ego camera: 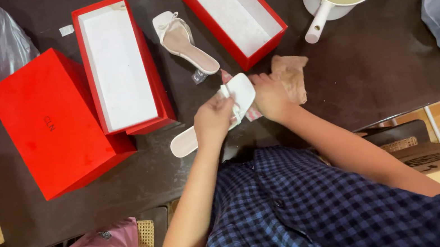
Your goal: The person opens red shoe boxes, removes white shoes, wipes them with a cloth, and places them back into the boxes. The person then moves the boxes to a shoe rack.
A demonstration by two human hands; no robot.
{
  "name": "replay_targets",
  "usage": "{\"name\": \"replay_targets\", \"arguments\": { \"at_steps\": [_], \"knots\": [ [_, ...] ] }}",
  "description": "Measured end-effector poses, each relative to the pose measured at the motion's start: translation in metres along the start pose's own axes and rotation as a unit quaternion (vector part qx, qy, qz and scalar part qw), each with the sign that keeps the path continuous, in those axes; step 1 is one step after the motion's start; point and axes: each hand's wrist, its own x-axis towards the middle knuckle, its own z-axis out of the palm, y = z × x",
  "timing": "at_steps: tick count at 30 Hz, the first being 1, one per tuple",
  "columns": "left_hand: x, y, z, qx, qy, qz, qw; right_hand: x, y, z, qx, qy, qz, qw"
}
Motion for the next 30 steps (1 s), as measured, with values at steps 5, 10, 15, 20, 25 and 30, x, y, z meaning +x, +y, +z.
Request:
{"name": "replay_targets", "arguments": {
  "at_steps": [5, 10, 15, 20, 25, 30],
  "knots": [
    [0.022, -0.006, 0.001, 0.212, -0.061, 0.053, 0.974, 0.021, 0.028, -0.038, 0.156, -0.251, 0.234, 0.926],
    [0.047, -0.017, -0.004, 0.343, 0.029, 0.135, 0.929, 0.041, 0.053, -0.111, 0.619, -0.114, 0.253, 0.735],
    [0.066, 0.043, 0.027, 0.393, 0.086, 0.078, 0.912, 0.071, 0.052, -0.159, 0.8, 0.116, 0.249, 0.534],
    [0.144, 0.053, 0.081, 0.263, 0.139, 0.188, 0.936, 0.108, 0.056, -0.155, 0.809, 0.148, 0.188, 0.536],
    [0.142, 0.013, 0.072, 0.17, 0.043, 0.087, 0.981, 0.121, 0.064, -0.137, 0.683, 0.162, 0.183, 0.688],
    [0.133, 0.002, 0.057, 0.106, 0.09, 0.143, 0.98, 0.143, 0.072, -0.065, 0.381, 0.16, 0.191, 0.891]
  ]
}}
